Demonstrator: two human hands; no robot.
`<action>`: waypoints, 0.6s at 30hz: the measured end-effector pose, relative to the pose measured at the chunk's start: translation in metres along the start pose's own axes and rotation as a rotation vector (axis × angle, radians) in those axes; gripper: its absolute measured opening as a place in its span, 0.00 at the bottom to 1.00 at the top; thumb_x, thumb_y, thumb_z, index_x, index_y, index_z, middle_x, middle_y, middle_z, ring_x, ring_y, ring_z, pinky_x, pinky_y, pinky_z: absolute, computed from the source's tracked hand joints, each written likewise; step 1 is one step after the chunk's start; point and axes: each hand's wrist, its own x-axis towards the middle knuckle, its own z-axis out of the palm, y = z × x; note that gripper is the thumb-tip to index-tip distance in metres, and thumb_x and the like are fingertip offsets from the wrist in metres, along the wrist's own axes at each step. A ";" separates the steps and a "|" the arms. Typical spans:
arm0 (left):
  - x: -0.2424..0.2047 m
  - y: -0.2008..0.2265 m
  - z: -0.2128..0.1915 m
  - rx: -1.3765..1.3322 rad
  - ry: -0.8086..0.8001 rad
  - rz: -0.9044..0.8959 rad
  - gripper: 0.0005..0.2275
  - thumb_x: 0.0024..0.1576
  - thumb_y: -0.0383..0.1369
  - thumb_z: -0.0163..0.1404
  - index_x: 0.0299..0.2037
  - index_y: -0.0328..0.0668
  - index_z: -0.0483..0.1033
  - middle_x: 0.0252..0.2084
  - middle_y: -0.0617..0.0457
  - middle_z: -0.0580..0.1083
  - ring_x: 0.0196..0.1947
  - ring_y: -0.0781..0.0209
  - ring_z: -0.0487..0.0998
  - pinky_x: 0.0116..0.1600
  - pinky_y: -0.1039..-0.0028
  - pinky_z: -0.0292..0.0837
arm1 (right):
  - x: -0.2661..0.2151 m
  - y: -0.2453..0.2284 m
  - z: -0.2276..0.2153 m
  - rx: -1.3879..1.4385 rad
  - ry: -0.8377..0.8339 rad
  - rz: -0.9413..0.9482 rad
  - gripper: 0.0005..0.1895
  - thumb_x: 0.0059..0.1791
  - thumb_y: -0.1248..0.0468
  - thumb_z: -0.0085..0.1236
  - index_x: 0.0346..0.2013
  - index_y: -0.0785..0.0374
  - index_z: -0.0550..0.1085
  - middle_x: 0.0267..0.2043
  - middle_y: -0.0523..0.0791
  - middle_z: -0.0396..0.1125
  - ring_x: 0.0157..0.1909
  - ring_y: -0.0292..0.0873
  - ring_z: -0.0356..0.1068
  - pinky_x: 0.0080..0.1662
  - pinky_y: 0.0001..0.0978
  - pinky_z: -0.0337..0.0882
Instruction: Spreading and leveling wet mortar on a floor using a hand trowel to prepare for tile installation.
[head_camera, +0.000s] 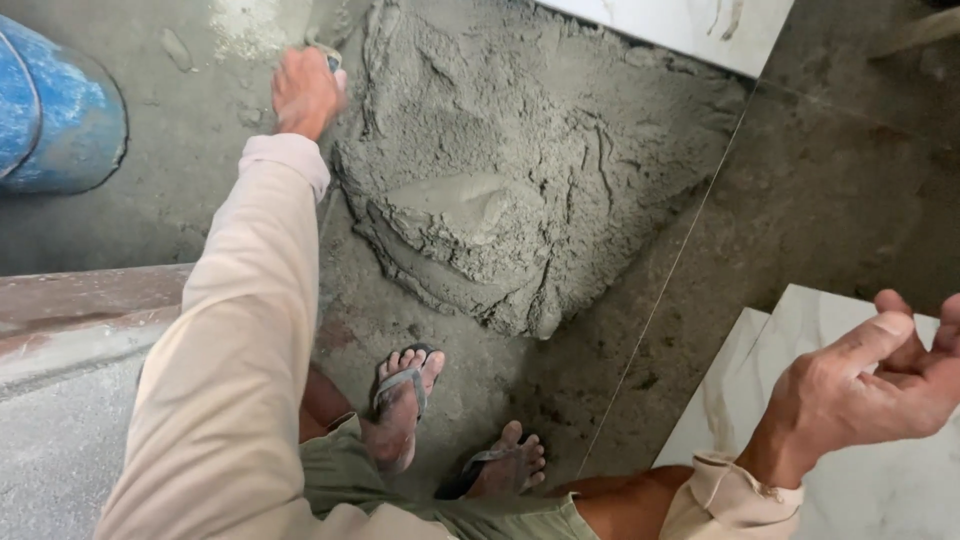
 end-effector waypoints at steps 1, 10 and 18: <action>-0.002 -0.001 0.003 0.050 0.000 0.031 0.07 0.52 0.29 0.46 0.36 0.32 0.68 0.27 0.46 0.68 0.24 0.58 0.69 0.27 0.75 0.69 | -0.001 0.002 0.002 0.010 0.003 0.011 0.10 0.49 0.79 0.34 0.43 0.86 0.58 0.45 0.64 0.58 0.35 0.52 0.64 0.35 0.35 0.59; -0.030 -0.016 0.008 0.173 -0.107 0.152 0.11 0.57 0.36 0.41 0.41 0.34 0.64 0.23 0.47 0.64 0.18 0.59 0.63 0.18 0.72 0.63 | 0.007 -0.007 0.023 0.101 -0.022 0.009 0.11 0.48 0.81 0.34 0.46 0.82 0.56 0.47 0.60 0.54 0.34 0.53 0.60 0.43 0.40 0.67; -0.033 0.004 0.033 0.160 -0.165 0.184 0.11 0.59 0.37 0.36 0.38 0.35 0.63 0.21 0.52 0.62 0.14 0.65 0.59 0.14 0.79 0.58 | 0.002 -0.007 0.032 0.211 -0.042 0.078 0.13 0.49 0.80 0.34 0.49 0.76 0.56 0.47 0.56 0.52 0.41 0.55 0.61 0.45 0.40 0.65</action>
